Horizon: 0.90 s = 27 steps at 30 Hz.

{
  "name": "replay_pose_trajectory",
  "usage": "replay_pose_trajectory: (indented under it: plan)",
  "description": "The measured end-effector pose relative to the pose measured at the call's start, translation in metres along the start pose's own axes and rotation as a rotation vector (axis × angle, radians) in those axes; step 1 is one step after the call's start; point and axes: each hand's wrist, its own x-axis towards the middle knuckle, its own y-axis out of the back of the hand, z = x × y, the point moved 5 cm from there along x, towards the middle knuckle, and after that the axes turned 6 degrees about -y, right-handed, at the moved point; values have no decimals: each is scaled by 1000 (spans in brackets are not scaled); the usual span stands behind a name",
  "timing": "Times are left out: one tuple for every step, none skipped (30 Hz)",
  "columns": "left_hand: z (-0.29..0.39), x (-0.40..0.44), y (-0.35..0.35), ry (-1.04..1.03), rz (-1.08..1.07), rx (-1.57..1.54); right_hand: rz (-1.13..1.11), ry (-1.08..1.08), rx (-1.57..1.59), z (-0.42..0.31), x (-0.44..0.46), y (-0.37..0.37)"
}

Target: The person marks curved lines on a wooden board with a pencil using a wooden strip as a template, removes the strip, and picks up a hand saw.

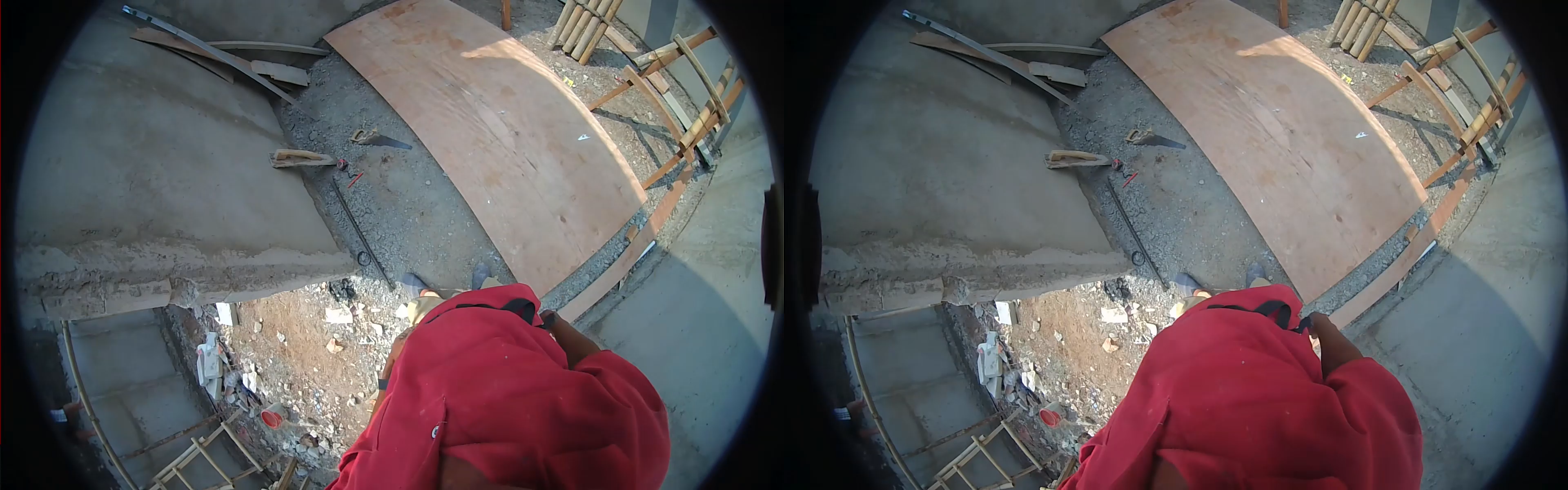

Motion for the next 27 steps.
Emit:
replay_pose_trajectory:
  plan:
    - [4, 0, 11, -14, 14, 1, 13, -62, 61, -4, -25, -8]
    - [10, -2, 18, -22, 18, -58, 64, -87, 48, -17, -44, -1]
    - [26, -8, 23, -29, 15, -148, 113, -90, 41, -27, -53, 7]
    - [47, -20, 25, -26, 0, -256, 167, -87, 43, -38, -56, 20]
    - [50, -24, 31, 5, 28, -100, 233, -76, 55, -51, -60, 36]
    - [52, -25, 39, 32, 52, 58, 308, -57, 67, -70, -68, 60]
    - [53, -24, 45, 57, 74, 218, 374, -43, 96, -94, -86, 93]
    - [29, -16, 47, 104, 73, 130, 440, -27, 125, -130, -118, 136]
    - [19, -13, 49, 103, 77, 92, 546, 15, 323, -136, -112, 157]
    - [18, -12, 50, 93, 80, 85, 651, 56, 520, -140, -109, 176]
    - [19, -12, 51, 73, 82, 88, 662, 53, 613, -147, -105, 195]
    - [20, -14, 50, 61, 81, 92, 670, 49, 704, -155, -102, 212]
    - [23, -14, 49, 49, 78, 99, 683, 46, 717, -164, -106, 229]
    - [23, -15, 47, 40, 80, 100, 695, 43, 726, -171, -115, 244]
    - [22, -16, 47, 32, 81, 95, 695, 37, 718, -176, -119, 253]
    - [19, -17, 45, 28, 84, 94, 693, 31, 706, -180, -125, 260]
    - [18, -19, 42, 26, 86, 91, 692, 26, 693, -179, -124, 260]
    - [17, -20, 40, 27, 89, 87, 664, 3, 663, -177, -126, 256]
    - [17, -21, 39, 26, 92, 83, 637, -20, 630, -175, -128, 251]
    - [15, -22, 36, 25, 94, 79, 611, -41, 597, -170, -126, 246]
    - [13, -24, 35, 24, 98, 75, 574, -55, 525, -164, -122, 236]
    - [10, -25, 34, 26, 99, 72, 535, -67, 454, -158, -119, 223]
    - [8, -26, 33, 28, 102, 69, 496, -79, 383, -153, -118, 211]
    - [5, -27, 31, 33, 105, 64, 496, -66, 313, -151, -123, 202]
    - [2, -29, 31, 34, 107, 61, 495, -53, 245, -149, -128, 192]
    - [0, -30, 30, 35, 111, 59, 494, -40, 177, -150, -132, 184]
    - [-2, -30, 30, 36, 112, 59, 459, -50, 147, -150, -133, 177]
